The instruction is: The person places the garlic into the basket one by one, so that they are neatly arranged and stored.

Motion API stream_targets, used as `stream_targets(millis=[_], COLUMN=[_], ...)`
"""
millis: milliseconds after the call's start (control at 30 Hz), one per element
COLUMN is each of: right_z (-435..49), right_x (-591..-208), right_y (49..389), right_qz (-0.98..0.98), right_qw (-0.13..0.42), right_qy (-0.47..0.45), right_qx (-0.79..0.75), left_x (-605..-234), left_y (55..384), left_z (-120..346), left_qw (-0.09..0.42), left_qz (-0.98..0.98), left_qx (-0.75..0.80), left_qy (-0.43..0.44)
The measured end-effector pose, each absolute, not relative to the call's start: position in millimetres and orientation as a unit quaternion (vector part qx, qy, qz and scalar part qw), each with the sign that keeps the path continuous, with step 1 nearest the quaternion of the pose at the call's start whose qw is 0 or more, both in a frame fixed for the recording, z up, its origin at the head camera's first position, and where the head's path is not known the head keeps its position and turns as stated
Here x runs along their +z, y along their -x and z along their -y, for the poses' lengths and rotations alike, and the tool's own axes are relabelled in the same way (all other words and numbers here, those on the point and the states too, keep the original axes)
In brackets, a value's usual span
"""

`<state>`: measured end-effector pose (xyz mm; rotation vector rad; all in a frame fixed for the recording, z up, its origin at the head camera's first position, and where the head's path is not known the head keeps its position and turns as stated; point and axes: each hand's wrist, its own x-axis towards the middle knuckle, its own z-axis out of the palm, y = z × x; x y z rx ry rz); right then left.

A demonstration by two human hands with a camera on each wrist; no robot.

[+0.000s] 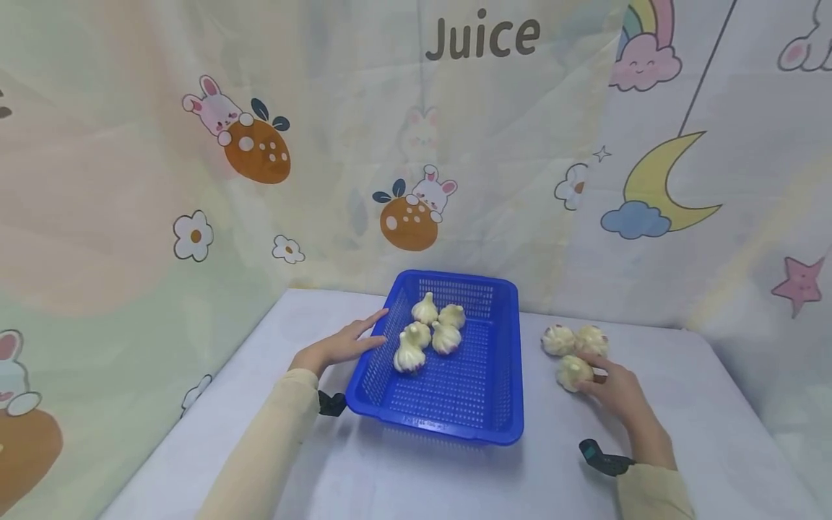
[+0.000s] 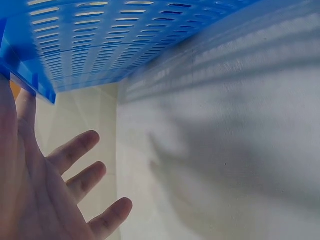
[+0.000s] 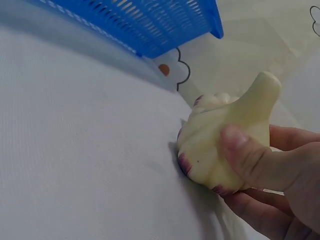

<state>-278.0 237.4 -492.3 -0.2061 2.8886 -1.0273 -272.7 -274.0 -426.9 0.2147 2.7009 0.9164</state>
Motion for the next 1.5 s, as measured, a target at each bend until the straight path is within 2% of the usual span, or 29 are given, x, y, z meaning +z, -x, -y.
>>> stream_targets(millis=[367,800,1500], right_z=[-235,-225,-222], right_x=[-493,-498,-493], right_y=[278,281,279], right_qz=[-0.934,-0.944,-0.941], right_qw=[0.049,-0.040,0.005], right_qy=[0.070,0.104,0.065], right_qx=[-0.346,-0.309,-0.332], left_x=[-428,-430,-430], left_y=[271,276,275], left_z=[274,275,274], left_qw=[0.140,0.136,0.139], left_qz=[-0.938,-0.937,-0.934], left_qx=[0.312,0.317,0.324], left_qy=[-0.063,-0.058,-0.055])
